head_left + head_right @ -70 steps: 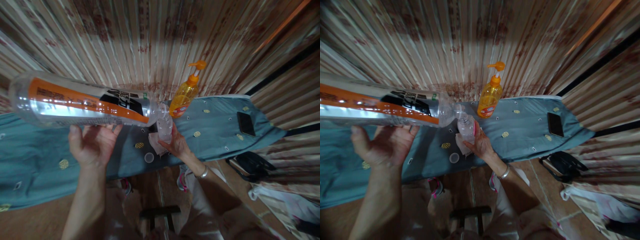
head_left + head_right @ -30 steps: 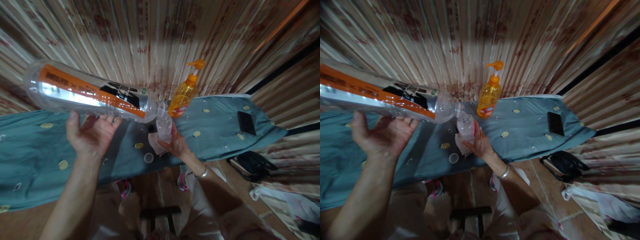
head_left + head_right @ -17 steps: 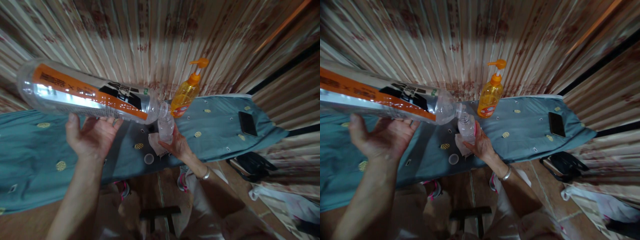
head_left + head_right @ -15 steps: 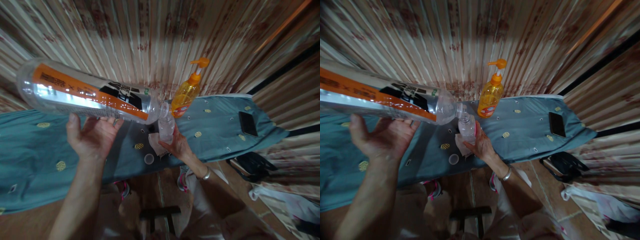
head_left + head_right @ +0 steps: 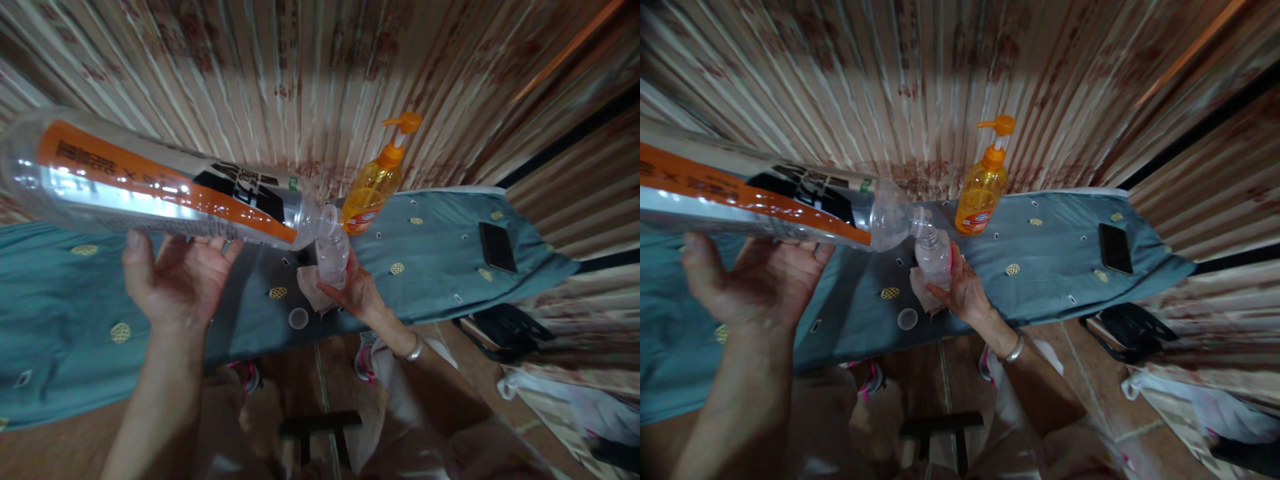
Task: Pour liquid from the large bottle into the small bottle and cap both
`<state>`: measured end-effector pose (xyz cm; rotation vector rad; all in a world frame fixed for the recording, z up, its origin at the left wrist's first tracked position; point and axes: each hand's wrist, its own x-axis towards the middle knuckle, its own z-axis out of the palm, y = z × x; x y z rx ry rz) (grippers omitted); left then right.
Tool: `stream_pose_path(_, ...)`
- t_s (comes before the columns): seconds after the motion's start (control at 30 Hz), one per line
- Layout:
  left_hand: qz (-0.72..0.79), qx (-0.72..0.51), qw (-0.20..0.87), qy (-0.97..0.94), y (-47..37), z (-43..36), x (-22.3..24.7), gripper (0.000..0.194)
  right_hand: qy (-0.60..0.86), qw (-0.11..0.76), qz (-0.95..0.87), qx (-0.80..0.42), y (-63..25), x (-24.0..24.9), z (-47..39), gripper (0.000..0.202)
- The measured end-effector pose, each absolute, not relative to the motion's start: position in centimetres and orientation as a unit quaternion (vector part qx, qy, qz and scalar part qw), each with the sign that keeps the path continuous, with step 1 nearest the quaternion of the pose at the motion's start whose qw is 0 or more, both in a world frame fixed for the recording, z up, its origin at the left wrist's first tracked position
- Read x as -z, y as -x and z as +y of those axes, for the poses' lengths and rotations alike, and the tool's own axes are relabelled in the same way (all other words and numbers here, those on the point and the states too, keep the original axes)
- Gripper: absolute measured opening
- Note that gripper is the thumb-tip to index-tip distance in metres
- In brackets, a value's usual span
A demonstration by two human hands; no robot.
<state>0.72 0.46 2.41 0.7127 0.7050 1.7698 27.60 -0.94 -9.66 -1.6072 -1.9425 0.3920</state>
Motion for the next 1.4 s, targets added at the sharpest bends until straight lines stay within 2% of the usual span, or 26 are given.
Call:
stream_pose_path(0.6, 0.293, -0.750, 0.519, -0.288, -0.9, 0.6, -2.3, 0.046, 0.594, 0.297, -0.732, -0.149, -27.7, 9.7, -1.1, 0.102)
stream_pose_path(0.8, 0.343, -0.698, 0.536, -0.329, -0.6, 0.2, -2.8, 0.044, 0.597, 0.301, -0.729, -0.146, -27.8, 10.1, -1.1, 0.109)
stream_pose_path(1.23, 0.359, -0.701, 0.539, -0.301, -0.7, 0.1, -2.9, 0.051, 0.592, 0.306, -0.729, -0.155, -27.8, 10.0, -1.1, 0.108)
stream_pose_path(1.4, 0.360, -0.694, 0.542, -0.307, -0.8, 0.1, -3.0, 0.047, 0.609, 0.294, -0.721, -0.153, -27.7, 9.9, -1.2, 0.113)
